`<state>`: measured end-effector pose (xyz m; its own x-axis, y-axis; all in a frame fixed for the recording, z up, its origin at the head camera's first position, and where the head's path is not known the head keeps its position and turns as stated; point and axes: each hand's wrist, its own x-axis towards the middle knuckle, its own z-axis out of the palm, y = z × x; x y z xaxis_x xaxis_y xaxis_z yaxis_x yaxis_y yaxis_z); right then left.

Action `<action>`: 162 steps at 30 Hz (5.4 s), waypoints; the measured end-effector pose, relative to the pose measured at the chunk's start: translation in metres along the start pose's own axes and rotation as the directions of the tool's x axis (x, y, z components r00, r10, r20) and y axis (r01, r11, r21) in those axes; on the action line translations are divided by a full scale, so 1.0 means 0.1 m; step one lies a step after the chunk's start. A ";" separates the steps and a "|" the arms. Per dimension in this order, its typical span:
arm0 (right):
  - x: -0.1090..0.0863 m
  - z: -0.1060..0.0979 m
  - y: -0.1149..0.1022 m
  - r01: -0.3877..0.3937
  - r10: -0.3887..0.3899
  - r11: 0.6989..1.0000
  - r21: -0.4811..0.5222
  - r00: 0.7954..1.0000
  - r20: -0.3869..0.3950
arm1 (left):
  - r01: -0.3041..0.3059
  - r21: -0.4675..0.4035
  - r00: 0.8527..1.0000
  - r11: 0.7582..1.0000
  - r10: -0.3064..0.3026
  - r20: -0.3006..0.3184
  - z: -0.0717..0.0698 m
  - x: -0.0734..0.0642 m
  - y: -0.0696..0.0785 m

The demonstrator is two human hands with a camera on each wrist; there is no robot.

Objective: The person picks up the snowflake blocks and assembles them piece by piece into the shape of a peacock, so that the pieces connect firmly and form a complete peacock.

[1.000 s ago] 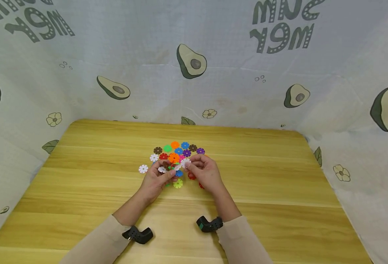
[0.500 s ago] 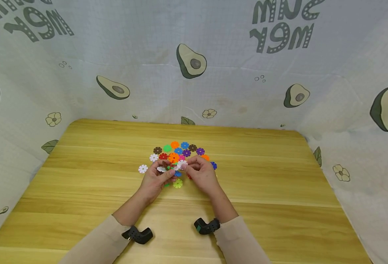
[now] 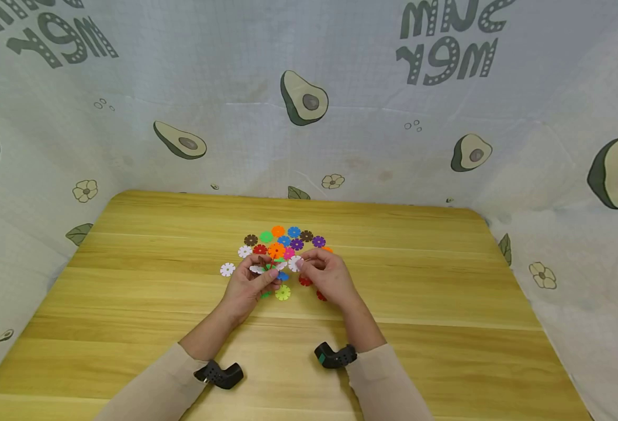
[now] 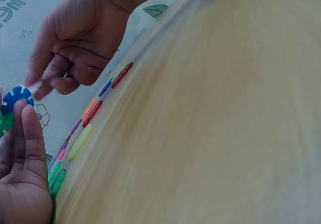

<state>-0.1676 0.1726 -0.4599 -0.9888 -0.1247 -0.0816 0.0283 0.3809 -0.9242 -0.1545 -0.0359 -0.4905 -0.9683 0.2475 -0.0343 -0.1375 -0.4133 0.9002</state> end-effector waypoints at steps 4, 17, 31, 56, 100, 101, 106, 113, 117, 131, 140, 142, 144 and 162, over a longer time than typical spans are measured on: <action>-0.01 -0.02 0.02 -0.011 0.016 0.982 -0.190 1.000 0.022 | -0.002 0.012 1.000 1.000 0.002 -0.011 0.01 0.00 0.01; -0.04 -0.05 0.05 0.098 -0.036 0.780 -0.618 0.993 0.111 | 0.012 0.047 1.000 0.999 -0.011 -0.010 0.03 0.01 0.02; -0.02 0.01 -0.06 0.022 -0.022 0.988 0.150 1.000 -0.004 | 0.000 0.057 1.000 0.998 -0.001 0.018 0.02 0.00 0.01; -0.04 0.07 -0.09 0.076 -0.079 0.981 0.179 0.997 0.008 | 0.013 0.035 1.000 0.999 -0.013 -0.007 -0.02 0.02 -0.01; -0.01 0.14 -0.09 0.017 -0.027 0.956 0.292 0.999 0.031 | 0.017 0.018 1.000 1.000 -0.016 -0.026 -0.01 0.03 0.01; -0.01 0.13 -0.09 0.016 -0.026 0.956 0.291 0.999 0.032 | 0.015 0.016 1.000 1.000 -0.014 -0.026 -0.01 0.03 0.00; -0.01 0.12 -0.08 -0.004 -0.002 0.942 0.337 1.000 0.017 | 0.009 0.003 1.000 1.000 -0.009 -0.024 -0.01 0.03 0.00; 0.00 0.17 -0.07 -0.011 0.018 0.908 0.418 1.000 -0.012 | 0.008 0.009 1.000 1.000 -0.008 -0.020 -0.02 0.03 -0.01; 0.00 0.24 -0.07 -0.020 0.016 0.897 0.441 1.000 0.013 | 0.010 0.008 1.000 1.000 -0.010 -0.024 -0.02 0.03 -0.01; 0.03 0.06 0.02 -0.169 0.175 0.984 0.062 0.977 -0.119 | 0.006 -0.017 0.999 1.000 -0.007 -0.045 -0.01 0.03 0.00; 0.02 -0.27 0.14 -0.229 0.059 0.797 -0.559 0.951 -0.305 | -0.003 0.000 1.000 1.000 0.003 -0.028 -0.01 0.01 0.01; 0.02 -0.30 0.15 -0.234 0.067 0.770 -0.593 0.955 -0.289 | -0.002 0.005 1.000 1.000 0.002 -0.022 -0.02 0.01 0.01; 0.03 -0.29 0.13 -0.204 0.064 0.814 -0.543 0.962 -0.264 | -0.001 0.010 1.000 1.000 0.002 -0.019 -0.02 0.01 0.00; -0.03 0.12 -0.10 0.020 -0.014 0.959 0.282 1.000 -0.024 | 0.006 0.025 1.000 1.000 -0.006 -0.006 -0.01 0.02 0.01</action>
<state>-0.1635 0.1581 -0.4545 -0.9924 -0.1075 -0.0598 0.0485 0.1049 -0.9933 -0.1569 -0.0368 -0.4903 -0.9686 0.2451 -0.0424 -0.1384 -0.3892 0.9107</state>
